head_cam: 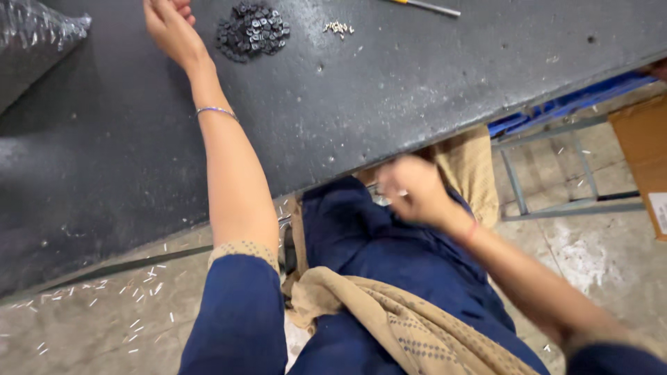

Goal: The person sits at a table and assembles small black plastic components with metal pins using a yellow-handled tool. They pick up a black part, insert a pin, and use the tool to press or adjust the connection, repeating this process for multiple units.

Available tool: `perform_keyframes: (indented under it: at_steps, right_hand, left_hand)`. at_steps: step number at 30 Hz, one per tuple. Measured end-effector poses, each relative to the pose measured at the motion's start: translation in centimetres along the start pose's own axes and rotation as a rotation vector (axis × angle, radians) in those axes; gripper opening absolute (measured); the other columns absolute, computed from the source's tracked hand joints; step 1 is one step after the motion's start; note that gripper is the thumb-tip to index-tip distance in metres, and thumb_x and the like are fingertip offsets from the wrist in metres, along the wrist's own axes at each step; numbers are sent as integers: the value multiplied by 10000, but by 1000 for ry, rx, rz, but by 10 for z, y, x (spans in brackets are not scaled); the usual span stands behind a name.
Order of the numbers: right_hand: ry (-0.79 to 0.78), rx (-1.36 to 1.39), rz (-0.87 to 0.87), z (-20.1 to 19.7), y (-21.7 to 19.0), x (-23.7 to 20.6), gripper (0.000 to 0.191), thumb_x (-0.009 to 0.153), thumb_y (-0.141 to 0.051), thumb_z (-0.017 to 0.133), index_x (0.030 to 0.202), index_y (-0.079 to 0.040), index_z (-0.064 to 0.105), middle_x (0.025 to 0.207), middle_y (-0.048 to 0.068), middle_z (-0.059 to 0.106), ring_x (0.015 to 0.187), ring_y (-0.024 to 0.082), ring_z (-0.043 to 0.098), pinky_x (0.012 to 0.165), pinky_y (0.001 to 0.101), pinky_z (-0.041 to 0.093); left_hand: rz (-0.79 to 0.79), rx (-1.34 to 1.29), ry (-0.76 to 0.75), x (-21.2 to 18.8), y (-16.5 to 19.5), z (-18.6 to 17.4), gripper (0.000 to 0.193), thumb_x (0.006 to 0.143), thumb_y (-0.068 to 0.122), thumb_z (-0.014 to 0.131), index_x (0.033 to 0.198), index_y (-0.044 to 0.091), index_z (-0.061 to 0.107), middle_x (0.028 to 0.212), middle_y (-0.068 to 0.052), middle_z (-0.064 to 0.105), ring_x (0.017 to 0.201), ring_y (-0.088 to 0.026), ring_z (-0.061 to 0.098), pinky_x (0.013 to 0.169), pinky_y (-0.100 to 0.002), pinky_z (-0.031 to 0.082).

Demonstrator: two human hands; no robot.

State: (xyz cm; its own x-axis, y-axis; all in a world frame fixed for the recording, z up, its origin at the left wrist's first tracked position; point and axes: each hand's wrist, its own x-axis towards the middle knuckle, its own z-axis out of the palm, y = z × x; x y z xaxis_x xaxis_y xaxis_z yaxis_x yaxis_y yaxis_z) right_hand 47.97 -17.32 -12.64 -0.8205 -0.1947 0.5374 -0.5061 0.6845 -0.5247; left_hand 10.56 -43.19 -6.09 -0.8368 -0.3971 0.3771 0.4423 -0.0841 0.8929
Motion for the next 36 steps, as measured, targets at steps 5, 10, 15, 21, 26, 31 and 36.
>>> perform_keyframes:
  at_steps: [5, 10, 15, 21, 26, 31, 36]
  right_hand:
    - [-203, -708, 262, 14, 64, -50, 459, 669, -371, 731, 971, -26, 711, 1025, 182, 703, 1041, 356, 624, 896, 445, 481]
    - [-514, -581, 767, 17, 116, -66, 376, 862, -423, 667, 1083, -134, 763, 961, 187, 744, 947, 399, 691, 863, 505, 518]
    - [-42, -434, 822, 17, 136, -32, 236, 984, -265, 637, 1048, -69, 753, 885, 256, 711, 810, 463, 673, 686, 532, 515]
    - [911, 701, 959, -28, 140, -12, 60, 1118, -120, 660, 1122, -70, 694, 981, -21, 654, 920, 136, 596, 844, 326, 522]
    - [776, 767, 1085, -20, 103, -9, 126, 1042, -75, 593, 1118, -113, 687, 1029, -23, 705, 959, 104, 662, 899, 286, 549]
    - [757, 842, 1030, 8, 102, 12, 105, 1032, -82, 579, 1077, -129, 661, 944, -20, 645, 855, 114, 603, 825, 287, 536]
    - [929, 929, 1117, 13, 112, 2, 65, 1034, -130, 579, 1032, -153, 640, 823, -26, 573, 718, 120, 527, 721, 292, 521]
  left_hand:
    - [7, 22, -14, 14, -5, 11, 508, 1041, 466, 489, 949, 29, 730, 753, -32, 748, 643, -89, 642, 563, -242, 515]
    - [-54, 25, -29, 30, -1, 8, 595, 1036, 541, 471, 971, 21, 750, 750, -37, 755, 637, -90, 660, 572, -230, 533]
    - [-111, -33, -22, 44, -9, -4, 619, 1014, 569, 453, 996, 22, 742, 765, -43, 756, 630, -98, 679, 563, -232, 551]
    - [-140, -59, 4, 54, -13, -27, 650, 1014, 588, 439, 989, 15, 745, 764, -49, 755, 621, -98, 676, 563, -241, 563]
    - [-149, -16, 12, 62, -9, -52, 669, 996, 606, 427, 988, 21, 752, 763, -51, 764, 602, -100, 662, 540, -243, 536]
    - [-200, -94, 29, 72, -15, -80, 677, 991, 609, 427, 1006, 16, 754, 786, -59, 774, 624, -111, 677, 563, -258, 564]
    - [-225, -158, 49, 82, -29, -86, 667, 997, 591, 439, 1009, 1, 749, 793, -70, 766, 635, -123, 670, 566, -265, 553]
